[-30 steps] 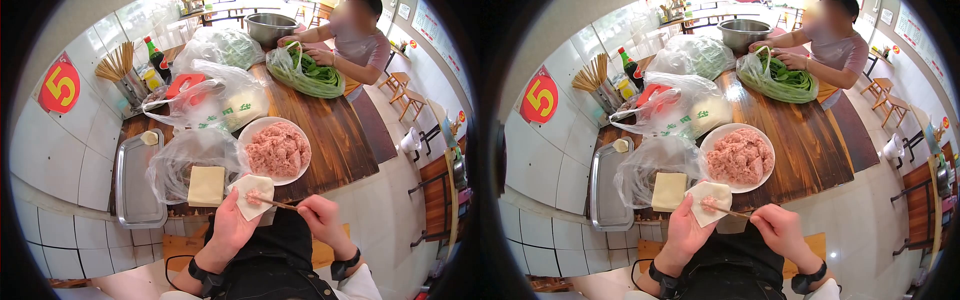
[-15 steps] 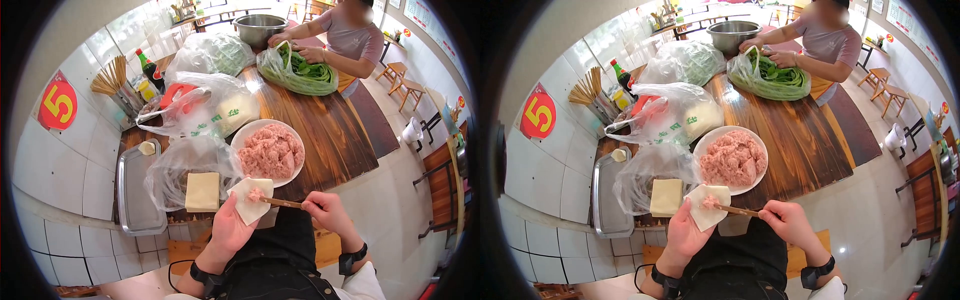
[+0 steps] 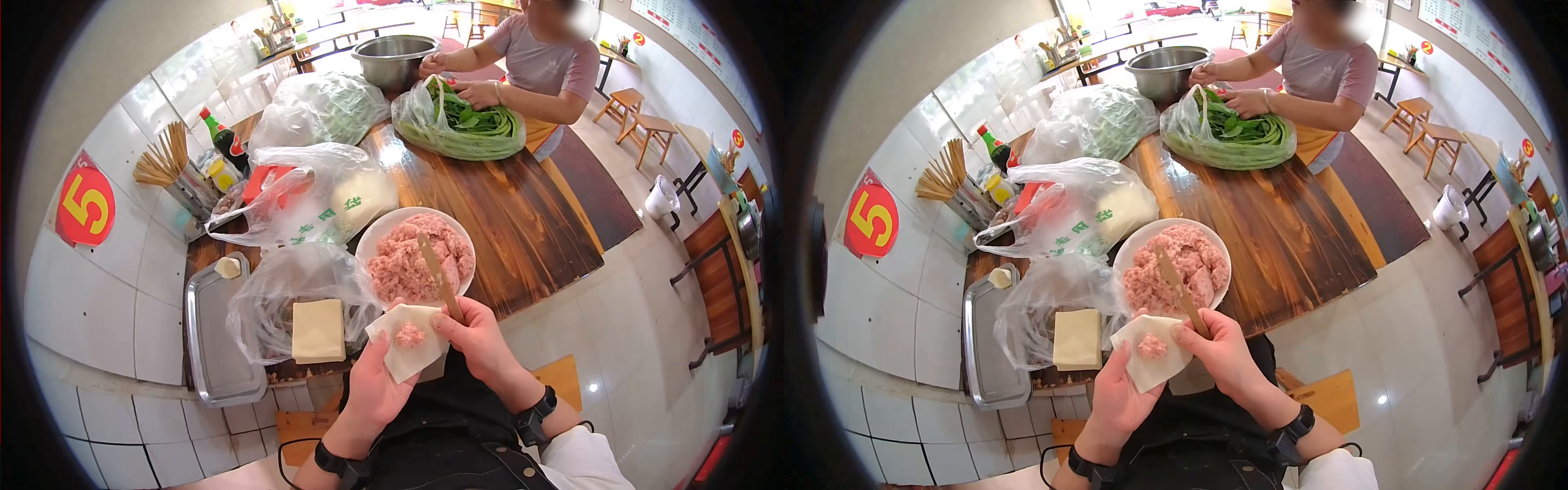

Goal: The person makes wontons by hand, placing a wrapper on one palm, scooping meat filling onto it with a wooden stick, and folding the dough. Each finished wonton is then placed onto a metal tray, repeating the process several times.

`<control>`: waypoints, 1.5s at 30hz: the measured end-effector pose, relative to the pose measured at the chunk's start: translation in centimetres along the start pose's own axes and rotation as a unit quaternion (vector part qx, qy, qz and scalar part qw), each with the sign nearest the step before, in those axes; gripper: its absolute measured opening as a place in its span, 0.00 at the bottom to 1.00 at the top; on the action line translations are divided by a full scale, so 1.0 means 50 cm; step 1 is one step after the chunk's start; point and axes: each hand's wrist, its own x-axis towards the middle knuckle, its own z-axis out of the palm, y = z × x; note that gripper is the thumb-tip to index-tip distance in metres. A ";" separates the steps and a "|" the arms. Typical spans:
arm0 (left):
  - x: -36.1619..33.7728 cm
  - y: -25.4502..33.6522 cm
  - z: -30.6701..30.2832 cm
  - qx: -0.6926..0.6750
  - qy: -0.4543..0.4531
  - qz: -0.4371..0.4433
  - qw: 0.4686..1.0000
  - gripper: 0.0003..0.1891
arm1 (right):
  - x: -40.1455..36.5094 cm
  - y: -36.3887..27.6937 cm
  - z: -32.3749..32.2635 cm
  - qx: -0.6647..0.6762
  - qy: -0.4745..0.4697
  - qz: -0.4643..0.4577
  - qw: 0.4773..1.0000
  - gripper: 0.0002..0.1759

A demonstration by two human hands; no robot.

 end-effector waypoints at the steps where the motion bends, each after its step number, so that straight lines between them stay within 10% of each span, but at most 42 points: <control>1: -0.003 0.003 0.000 0.023 0.006 0.007 1.000 0.25 | 0.001 0.004 0.000 0.001 -0.001 0.001 1.000 0.07; 25: 0.022 -0.017 -0.014 -0.001 -0.006 0.017 1.000 0.25 | -0.012 0.032 0.024 0.024 0.118 -0.061 0.991 0.06; 28: 0.027 -0.023 -0.023 0.015 0.003 0.012 1.000 0.25 | -0.020 0.027 0.043 -0.319 0.128 -0.321 0.882 0.08; 35: 0.035 -0.027 -0.027 0.018 -0.015 0.043 0.999 0.28 | -0.018 0.042 0.079 -0.542 0.076 -0.454 0.703 0.16; 45: 0.023 -0.017 -0.045 0.001 0.000 0.050 0.999 0.27 | -0.048 0.005 0.073 -0.481 0.007 -0.394 0.783 0.16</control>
